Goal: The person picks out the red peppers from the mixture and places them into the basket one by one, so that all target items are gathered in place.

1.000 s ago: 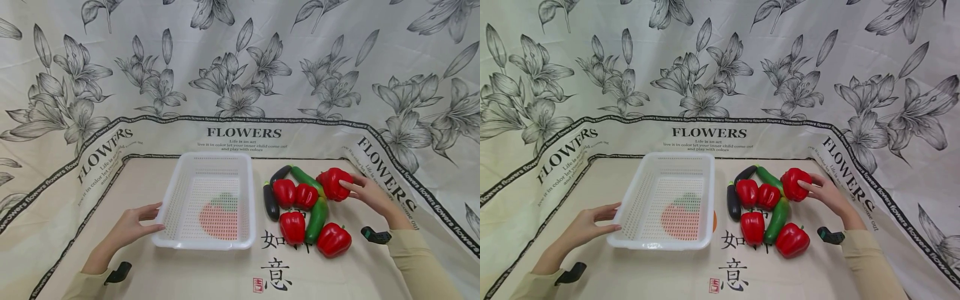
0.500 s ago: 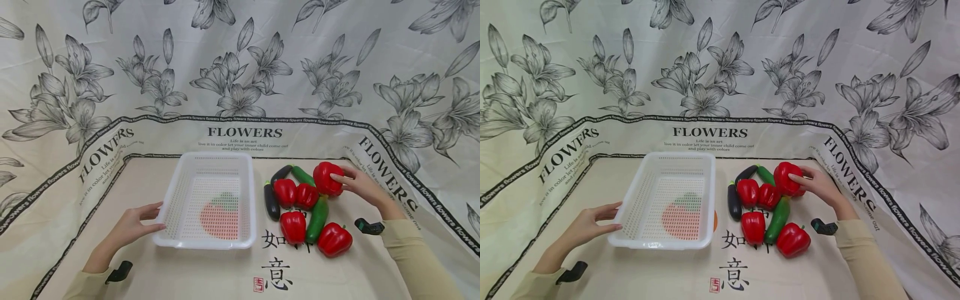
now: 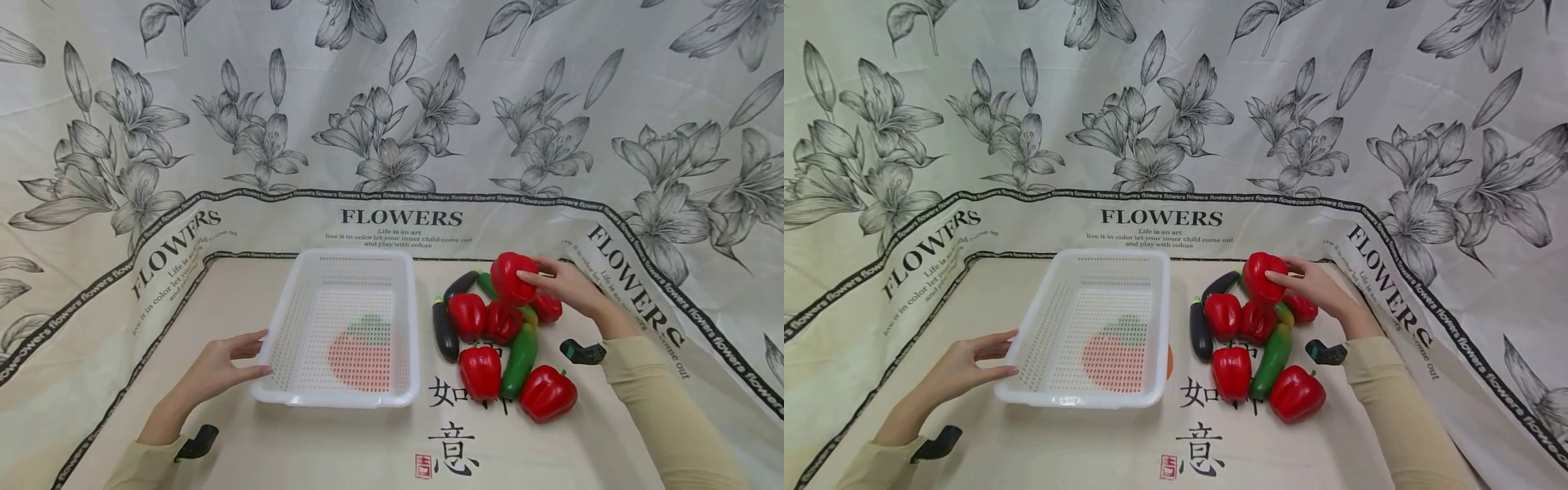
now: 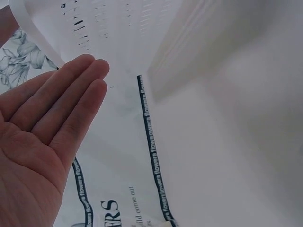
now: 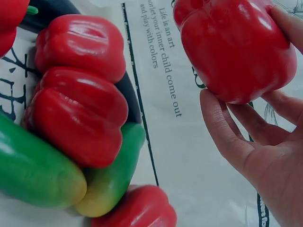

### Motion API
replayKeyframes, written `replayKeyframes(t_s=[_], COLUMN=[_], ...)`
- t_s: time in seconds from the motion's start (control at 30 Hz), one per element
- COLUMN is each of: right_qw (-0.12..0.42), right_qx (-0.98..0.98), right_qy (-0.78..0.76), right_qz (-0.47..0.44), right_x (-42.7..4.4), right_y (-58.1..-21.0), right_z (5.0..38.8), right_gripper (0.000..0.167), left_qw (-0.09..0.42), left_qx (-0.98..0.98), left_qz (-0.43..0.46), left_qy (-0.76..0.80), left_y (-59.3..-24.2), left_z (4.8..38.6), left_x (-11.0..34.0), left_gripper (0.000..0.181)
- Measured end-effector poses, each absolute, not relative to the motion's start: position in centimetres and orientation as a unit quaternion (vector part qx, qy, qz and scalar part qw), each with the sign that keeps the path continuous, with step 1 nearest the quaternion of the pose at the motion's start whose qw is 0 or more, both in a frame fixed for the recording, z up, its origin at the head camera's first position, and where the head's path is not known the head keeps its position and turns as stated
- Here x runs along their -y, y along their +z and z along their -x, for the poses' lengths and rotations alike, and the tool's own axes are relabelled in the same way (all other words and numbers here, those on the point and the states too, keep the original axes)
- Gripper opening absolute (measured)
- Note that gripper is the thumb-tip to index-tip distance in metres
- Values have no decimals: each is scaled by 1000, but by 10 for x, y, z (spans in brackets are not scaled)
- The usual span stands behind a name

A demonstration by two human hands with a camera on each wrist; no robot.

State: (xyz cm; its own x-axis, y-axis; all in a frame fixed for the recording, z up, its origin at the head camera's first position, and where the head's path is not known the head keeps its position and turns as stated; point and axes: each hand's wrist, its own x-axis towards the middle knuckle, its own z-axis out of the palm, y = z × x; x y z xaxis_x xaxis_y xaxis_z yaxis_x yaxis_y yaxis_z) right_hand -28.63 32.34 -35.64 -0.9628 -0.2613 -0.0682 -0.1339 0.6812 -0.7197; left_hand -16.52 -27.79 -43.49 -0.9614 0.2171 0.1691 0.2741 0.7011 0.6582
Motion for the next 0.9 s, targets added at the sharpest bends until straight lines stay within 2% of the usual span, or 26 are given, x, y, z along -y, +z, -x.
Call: replayKeyframes(t_s=[0.1, 0.4, 0.73, 0.9], right_qw=[89, 109, 122, 127], right_qx=[-921, -900, -879, -881], right_qy=[-366, -396, -426, -419], right_qz=[93, 143, 177, 178], right_x=[-315, -294, -263, -248], right_y=[-352, -353, -350, -346], right_z=[291, 308, 320, 325], right_gripper=[86, 74, 68, 71], left_qw=[35, 32, 34, 40], left_qx=[921, 917, 916, 914], left_qz=[133, 139, 135, 141], left_qy=[-365, -373, -376, -378], left_y=[-434, -433, -435, -436], left_z=[165, 164, 164, 165], left_x=[278, 278, 278, 278], left_gripper=[72, 70, 70, 70])
